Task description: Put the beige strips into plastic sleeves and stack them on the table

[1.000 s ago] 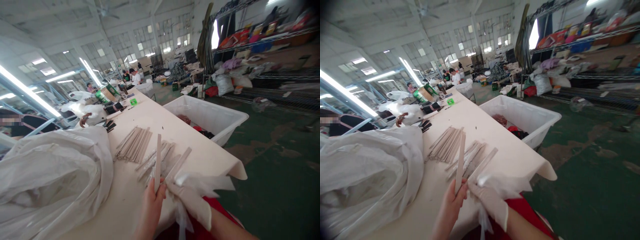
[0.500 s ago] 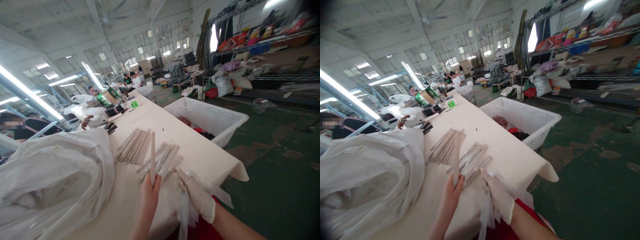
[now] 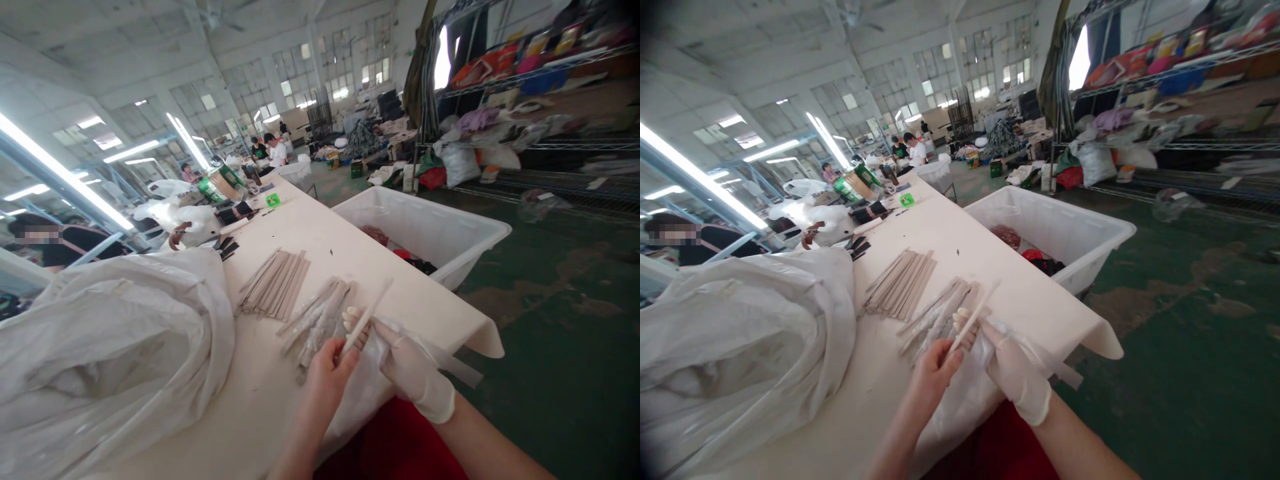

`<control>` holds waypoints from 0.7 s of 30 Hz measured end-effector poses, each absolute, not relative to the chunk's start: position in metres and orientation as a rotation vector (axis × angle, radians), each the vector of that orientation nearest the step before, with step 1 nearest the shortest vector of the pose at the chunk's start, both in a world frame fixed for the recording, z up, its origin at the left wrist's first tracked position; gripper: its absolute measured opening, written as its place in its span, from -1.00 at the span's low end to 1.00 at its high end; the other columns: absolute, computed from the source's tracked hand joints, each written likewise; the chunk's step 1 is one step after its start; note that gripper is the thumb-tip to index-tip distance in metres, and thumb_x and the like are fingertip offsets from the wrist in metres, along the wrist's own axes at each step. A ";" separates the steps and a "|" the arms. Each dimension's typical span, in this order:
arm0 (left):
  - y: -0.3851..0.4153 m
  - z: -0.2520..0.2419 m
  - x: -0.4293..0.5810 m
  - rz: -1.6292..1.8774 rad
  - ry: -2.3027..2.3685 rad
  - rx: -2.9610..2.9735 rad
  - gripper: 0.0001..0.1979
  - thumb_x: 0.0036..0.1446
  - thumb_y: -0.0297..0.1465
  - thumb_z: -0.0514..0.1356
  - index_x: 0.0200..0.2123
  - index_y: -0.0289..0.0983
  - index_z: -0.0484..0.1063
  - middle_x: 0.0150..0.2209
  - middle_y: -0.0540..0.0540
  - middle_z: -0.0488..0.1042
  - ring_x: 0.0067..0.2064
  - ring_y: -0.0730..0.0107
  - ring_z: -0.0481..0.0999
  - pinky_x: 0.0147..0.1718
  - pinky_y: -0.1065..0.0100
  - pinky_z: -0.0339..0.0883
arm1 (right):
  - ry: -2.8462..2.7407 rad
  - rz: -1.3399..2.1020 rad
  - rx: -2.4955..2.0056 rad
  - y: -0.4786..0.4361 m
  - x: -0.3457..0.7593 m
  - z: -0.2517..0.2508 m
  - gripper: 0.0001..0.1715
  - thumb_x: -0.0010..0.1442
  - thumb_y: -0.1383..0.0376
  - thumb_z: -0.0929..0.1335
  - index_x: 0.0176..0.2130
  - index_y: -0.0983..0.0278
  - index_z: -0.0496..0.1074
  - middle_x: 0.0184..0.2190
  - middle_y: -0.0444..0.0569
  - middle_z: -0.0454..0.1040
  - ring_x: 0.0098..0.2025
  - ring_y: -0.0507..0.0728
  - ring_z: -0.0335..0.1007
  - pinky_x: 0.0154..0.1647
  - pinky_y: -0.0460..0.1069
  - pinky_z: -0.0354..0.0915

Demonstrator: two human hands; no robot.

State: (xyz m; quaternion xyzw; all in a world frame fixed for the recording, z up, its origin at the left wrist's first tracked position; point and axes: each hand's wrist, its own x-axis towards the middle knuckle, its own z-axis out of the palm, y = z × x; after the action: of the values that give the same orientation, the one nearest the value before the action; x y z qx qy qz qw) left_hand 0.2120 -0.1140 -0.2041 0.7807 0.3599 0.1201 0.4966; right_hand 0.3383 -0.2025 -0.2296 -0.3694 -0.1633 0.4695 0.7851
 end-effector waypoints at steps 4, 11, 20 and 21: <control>-0.120 -0.206 0.212 0.233 0.837 1.776 -0.84 -0.02 -0.33 0.16 -0.37 -0.29 0.38 -0.55 0.10 0.25 -0.51 0.53 0.18 -0.51 0.48 0.05 | -0.319 1.022 -0.786 -0.205 0.338 -0.221 -0.67 -0.05 0.27 0.44 -0.20 0.24 0.50 -0.13 0.05 0.52 0.04 0.22 0.34 0.09 0.08 0.25; -0.118 -0.209 0.207 0.217 0.960 1.791 -0.77 0.08 -0.25 0.06 -0.51 -0.26 0.33 -0.65 0.11 0.22 -0.65 0.57 0.10 -0.65 0.48 -0.04 | -0.223 0.975 -0.793 -0.176 0.344 -0.238 -0.81 0.05 0.13 0.37 -0.48 0.18 0.37 -0.50 -0.09 0.42 -0.38 0.13 0.39 -0.39 0.00 0.38; -0.132 -0.213 0.221 0.359 0.904 1.332 -0.71 -0.07 -0.29 0.17 -0.27 -0.28 0.23 -0.58 0.17 0.23 -0.70 0.69 -0.01 -0.72 0.53 -0.17 | -0.193 0.970 -0.787 -0.176 0.333 -0.236 -0.71 0.04 0.03 0.37 -0.46 0.18 0.38 -0.51 -0.10 0.44 -0.42 0.12 0.37 -0.38 0.02 0.37; -0.132 -0.210 0.221 0.400 0.907 1.330 -0.72 -0.07 -0.31 0.17 -0.27 -0.28 0.23 -0.58 0.18 0.20 -0.69 0.69 0.00 -0.71 0.53 -0.16 | -0.183 0.989 -0.784 -0.179 0.332 -0.236 -0.71 0.04 0.03 0.37 -0.42 0.19 0.41 -0.50 -0.09 0.47 -0.40 0.13 0.39 -0.36 0.02 0.37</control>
State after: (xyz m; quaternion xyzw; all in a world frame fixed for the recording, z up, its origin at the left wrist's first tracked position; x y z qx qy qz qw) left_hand 0.2215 -0.1316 -0.2105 0.5912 0.4031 0.1780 0.6755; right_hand 0.3324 -0.1794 -0.2358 -0.3661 -0.0855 0.4618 0.8034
